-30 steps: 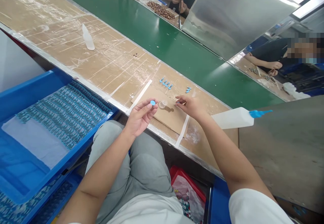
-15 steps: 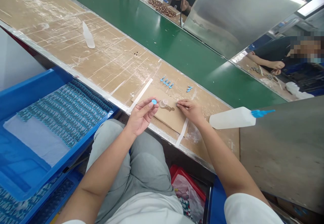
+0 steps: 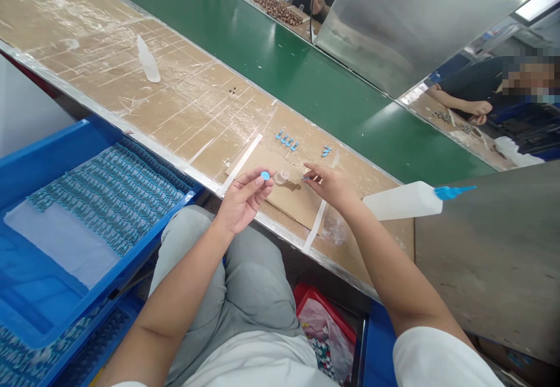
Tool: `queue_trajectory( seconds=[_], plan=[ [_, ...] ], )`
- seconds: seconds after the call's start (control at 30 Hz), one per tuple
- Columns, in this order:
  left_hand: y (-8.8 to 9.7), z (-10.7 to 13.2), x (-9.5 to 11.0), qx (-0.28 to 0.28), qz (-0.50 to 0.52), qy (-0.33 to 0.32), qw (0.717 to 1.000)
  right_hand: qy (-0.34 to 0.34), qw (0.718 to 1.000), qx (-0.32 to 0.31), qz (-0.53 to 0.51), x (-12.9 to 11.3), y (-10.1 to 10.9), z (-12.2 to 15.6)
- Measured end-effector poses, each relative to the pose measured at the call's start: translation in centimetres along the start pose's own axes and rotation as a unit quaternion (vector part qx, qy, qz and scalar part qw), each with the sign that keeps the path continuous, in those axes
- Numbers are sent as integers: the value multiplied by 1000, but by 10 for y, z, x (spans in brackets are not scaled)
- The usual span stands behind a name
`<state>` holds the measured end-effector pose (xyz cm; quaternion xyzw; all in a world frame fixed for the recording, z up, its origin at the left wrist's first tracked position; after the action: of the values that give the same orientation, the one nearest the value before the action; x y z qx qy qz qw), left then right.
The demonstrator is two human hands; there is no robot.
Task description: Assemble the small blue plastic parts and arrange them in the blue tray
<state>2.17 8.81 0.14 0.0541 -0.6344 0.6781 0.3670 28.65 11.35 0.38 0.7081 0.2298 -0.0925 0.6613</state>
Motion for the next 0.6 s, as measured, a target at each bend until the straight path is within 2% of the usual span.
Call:
queue_trajectory(
  seconds=[0.23, 0.37, 0.6],
  plan=[
    [2, 1, 1, 8, -7, -2, 1000, -47, 992, 53, -101, 1, -6, 1],
    [2, 1, 0, -3, -13, -4, 1000, -50, 986, 68, -145, 4, -11, 8],
    [4, -1, -1, -1, 2, -5, 1000, -79, 983, 81, -145, 4, -11, 11]
  ],
)
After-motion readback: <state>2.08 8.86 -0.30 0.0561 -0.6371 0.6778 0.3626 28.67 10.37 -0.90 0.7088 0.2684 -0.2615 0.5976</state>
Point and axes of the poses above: each hand's wrist, its own z-axis away from the middle knuckle, its own y-axis out of the back of the hand, x = y × z, the point moved 2 cm from there along -z, towards the middle knuckle, and after that the axes turned 7 degrees about -z, right-handed, at the moved point
